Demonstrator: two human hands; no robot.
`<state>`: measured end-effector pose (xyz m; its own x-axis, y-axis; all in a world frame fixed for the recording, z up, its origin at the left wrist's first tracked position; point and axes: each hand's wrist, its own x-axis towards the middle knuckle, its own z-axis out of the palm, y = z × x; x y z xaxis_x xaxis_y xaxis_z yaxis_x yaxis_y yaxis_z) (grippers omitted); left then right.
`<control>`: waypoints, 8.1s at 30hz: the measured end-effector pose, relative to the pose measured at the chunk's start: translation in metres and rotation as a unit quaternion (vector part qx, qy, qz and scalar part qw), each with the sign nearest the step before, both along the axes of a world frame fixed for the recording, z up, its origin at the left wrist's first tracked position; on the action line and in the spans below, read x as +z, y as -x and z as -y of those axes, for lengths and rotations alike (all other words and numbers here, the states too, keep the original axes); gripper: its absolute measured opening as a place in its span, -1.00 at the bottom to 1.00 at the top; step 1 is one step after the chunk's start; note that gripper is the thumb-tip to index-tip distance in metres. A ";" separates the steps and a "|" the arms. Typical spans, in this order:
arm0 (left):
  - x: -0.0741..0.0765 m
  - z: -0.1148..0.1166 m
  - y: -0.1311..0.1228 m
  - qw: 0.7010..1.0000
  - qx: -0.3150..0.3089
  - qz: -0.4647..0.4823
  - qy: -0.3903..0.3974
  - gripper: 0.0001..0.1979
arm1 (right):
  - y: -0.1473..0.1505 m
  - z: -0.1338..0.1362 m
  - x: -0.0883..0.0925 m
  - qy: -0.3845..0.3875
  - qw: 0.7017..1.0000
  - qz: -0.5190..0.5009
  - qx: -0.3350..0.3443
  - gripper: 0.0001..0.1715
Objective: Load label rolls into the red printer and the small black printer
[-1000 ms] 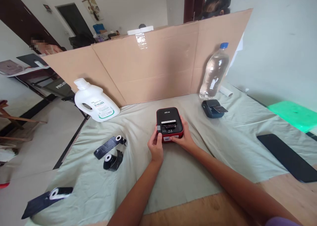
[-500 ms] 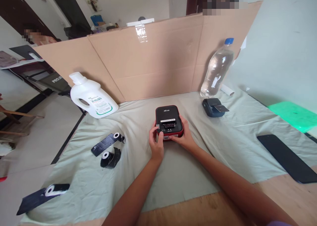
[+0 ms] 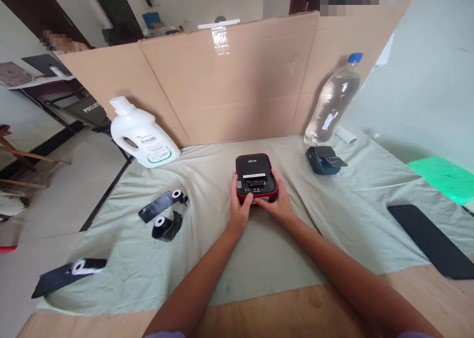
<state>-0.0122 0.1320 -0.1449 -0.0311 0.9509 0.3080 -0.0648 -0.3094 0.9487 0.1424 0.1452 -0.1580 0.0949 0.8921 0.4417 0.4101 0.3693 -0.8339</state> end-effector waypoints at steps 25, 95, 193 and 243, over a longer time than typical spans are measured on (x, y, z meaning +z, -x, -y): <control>-0.002 -0.040 0.033 0.991 0.065 -0.059 -0.100 -0.66 | 0.000 0.000 -0.001 -0.004 1.000 -0.006 0.010 0.14; 0.010 -0.047 0.025 0.991 -0.001 0.075 0.107 -0.68 | -0.010 -0.009 0.002 -0.046 0.998 0.038 0.036 0.07; -0.012 -0.055 0.029 0.938 -0.112 0.293 0.146 -0.56 | 0.114 -0.047 0.168 0.015 0.971 0.195 0.136 -0.60; -0.008 -0.050 0.022 0.997 0.074 -0.036 0.000 -0.76 | 0.182 -0.032 0.061 -0.152 0.961 0.058 0.225 -0.72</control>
<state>-0.0346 0.1822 -0.1527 -0.1491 0.9373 0.3149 0.0491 -0.3110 0.9491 -0.0393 0.1768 -0.0970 -0.3366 0.6588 0.6729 0.2358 0.7508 -0.6171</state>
